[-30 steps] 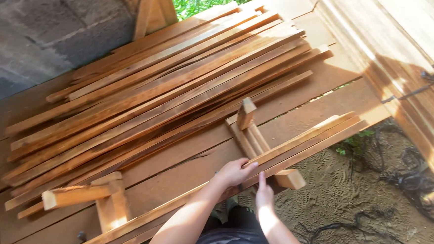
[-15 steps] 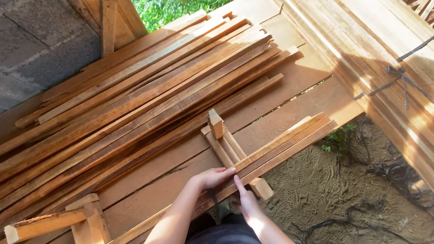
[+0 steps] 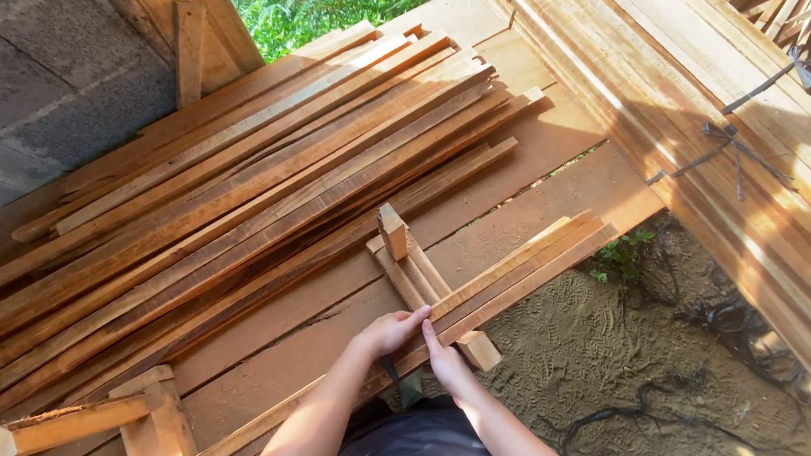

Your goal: Bundling multiple wooden planks together using wire ties.

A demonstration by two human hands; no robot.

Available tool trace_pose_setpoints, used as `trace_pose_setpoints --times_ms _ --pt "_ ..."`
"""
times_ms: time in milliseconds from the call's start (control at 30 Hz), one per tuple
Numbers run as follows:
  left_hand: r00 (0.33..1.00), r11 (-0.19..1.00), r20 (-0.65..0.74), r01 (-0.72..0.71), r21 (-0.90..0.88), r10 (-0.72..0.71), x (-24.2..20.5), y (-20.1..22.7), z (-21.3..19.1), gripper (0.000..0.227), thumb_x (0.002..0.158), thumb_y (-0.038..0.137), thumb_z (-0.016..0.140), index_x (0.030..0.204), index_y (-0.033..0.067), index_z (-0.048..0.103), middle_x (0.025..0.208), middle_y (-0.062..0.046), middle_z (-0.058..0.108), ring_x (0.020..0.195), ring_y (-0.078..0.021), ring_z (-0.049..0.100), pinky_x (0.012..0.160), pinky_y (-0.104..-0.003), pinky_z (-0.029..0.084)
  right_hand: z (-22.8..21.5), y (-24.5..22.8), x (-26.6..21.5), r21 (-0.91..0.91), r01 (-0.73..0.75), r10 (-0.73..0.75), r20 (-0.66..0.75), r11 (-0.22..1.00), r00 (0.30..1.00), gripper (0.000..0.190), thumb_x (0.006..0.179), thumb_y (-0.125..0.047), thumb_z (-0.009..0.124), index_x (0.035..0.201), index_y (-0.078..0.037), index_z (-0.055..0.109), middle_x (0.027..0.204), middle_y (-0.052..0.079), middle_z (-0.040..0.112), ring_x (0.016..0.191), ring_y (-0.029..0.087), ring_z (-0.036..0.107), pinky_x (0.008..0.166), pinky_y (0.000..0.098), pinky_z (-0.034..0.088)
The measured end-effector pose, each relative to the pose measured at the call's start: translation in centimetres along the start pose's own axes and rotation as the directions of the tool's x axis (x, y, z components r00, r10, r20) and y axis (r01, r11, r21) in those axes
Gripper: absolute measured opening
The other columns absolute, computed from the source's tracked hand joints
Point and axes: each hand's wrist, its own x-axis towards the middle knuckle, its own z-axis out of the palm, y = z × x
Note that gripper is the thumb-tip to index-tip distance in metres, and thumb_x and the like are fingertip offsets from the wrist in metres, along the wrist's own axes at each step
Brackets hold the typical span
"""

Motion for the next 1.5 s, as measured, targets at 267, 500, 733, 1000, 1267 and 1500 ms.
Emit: trace_pose_setpoints --times_ms 267,500,733,1000,1267,1500 --pt "0.891 0.984 -0.428 -0.179 -0.019 0.154 -5.2 -2.8 -1.0 0.051 0.096 0.056 0.046 0.118 0.02 0.074 0.107 -0.001 0.079 0.093 -0.0241 0.073 0.08 -0.036 0.055 0.4 -2.0 -5.7 -0.598 0.32 -0.238 0.215 0.735 0.947 0.047 0.094 -0.048 0.062 0.08 -0.006 0.078 0.068 0.005 0.074 0.06 0.018 0.068 0.063 0.0282 0.055" --pt "0.55 0.954 -0.806 0.052 0.295 0.219 -13.6 -14.0 -1.2 0.038 0.095 0.047 0.055 0.092 0.0169 0.078 0.082 0.001 0.079 0.076 -0.0248 0.071 0.083 -0.035 0.046 5.3 -4.6 -5.7 -0.544 0.839 -0.847 0.454 -0.019 0.276 0.025 0.089 -0.033 0.071 0.076 -0.012 0.066 0.077 0.002 0.067 0.079 0.02 0.062 0.078 0.0333 0.048" --pt "0.279 0.904 -0.908 0.208 0.374 0.312 -14.5 -16.9 1.0 0.022 0.092 0.041 0.061 0.094 0.0213 0.07 0.098 0.01 0.07 0.091 -0.017 0.061 0.087 -0.035 0.041 10.0 -7.0 0.0 -0.883 0.448 -0.396 0.466 -0.143 0.791 0.085 0.095 -0.081 0.038 0.078 -0.008 0.077 0.075 0.015 0.074 0.067 0.036 0.07 0.065 0.0416 0.055" --pt "0.426 0.915 -0.855 0.131 0.382 0.296 -14.2 -16.8 0.2 0.021 0.092 0.037 0.057 0.088 0.022 0.072 0.098 0.008 0.069 0.087 -0.0189 0.06 0.087 -0.038 0.039 12.4 -9.6 1.3 -0.9 0.426 0.171 0.407 -0.095 0.897 0.094 0.09 -0.086 0.029 0.11 -0.009 0.079 0.116 0.015 0.073 0.104 0.034 0.07 0.095 0.0465 0.052" --pt "0.386 0.946 -0.88 0.046 0.32 0.279 -14.3 -17.3 0.5 0.017 0.092 0.034 0.06 0.085 0.0212 0.07 0.086 0.006 0.066 0.081 -0.0186 0.057 0.083 -0.036 0.04 12.5 -8.9 2.7 -0.872 0.484 0.174 0.468 -0.07 0.867 0.079 0.093 -0.077 0.038 0.094 -0.009 0.078 0.101 0.011 0.075 0.088 0.03 0.069 0.085 0.0417 0.053" --pt "0.225 0.878 -0.921 -0.436 0.196 0.317 -17.9 -17.3 -0.9 0.012 0.091 0.016 0.061 0.084 0.0106 0.069 0.089 0.004 0.073 0.081 -0.0179 0.063 0.082 -0.029 0.046 20.2 -7.5 0.2 -0.699 0.714 0.096 0.709 -0.03 0.698 0.065 0.091 -0.072 0.038 0.093 -0.016 0.071 0.104 0.0 0.075 0.096 0.026 0.067 0.089 0.0349 0.051"
